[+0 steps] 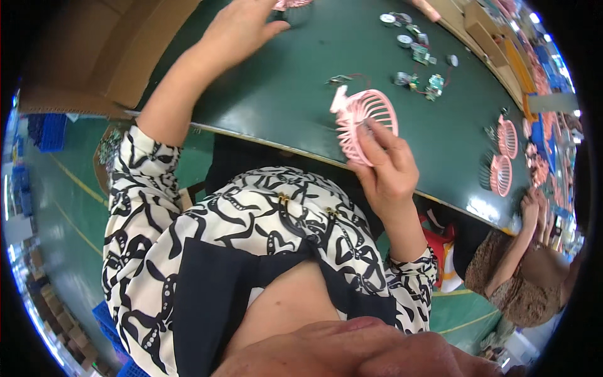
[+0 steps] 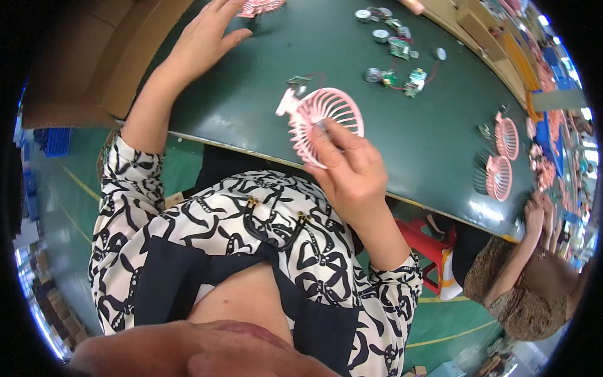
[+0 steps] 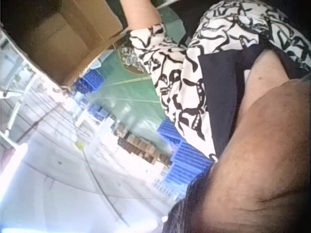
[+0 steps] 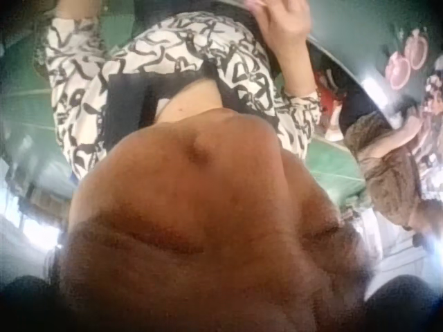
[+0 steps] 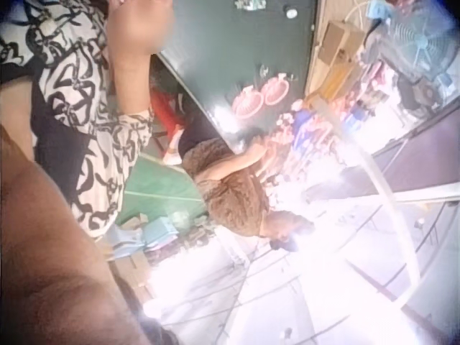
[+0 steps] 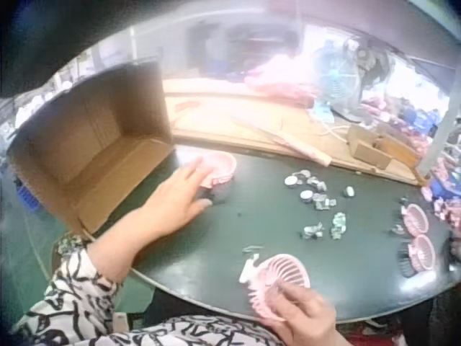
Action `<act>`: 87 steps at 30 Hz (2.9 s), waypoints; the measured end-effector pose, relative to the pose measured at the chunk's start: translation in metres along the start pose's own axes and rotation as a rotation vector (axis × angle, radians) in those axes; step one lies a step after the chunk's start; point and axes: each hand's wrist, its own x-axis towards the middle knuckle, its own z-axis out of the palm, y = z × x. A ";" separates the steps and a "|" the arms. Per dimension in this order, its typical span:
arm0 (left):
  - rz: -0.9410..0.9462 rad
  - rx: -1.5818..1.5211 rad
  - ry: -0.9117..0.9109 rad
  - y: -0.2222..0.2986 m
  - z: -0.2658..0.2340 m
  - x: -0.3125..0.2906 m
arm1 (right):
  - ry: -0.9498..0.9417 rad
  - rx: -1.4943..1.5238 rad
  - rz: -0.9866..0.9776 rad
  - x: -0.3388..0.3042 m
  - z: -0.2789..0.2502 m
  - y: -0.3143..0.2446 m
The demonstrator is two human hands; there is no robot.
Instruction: Assembling small portable fans by placing motors and circuit boards into the plastic housings.
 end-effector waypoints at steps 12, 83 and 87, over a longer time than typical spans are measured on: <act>-0.035 0.474 -0.346 0.054 0.005 -0.005 | 0.038 -0.852 0.454 -0.026 -0.103 0.118; -0.164 -0.143 -0.286 0.118 0.031 -0.045 | -0.445 -0.300 -0.003 0.059 -0.011 -0.025; -0.144 -0.132 -0.279 0.117 0.033 -0.044 | -0.493 -0.285 -0.026 0.064 -0.014 -0.020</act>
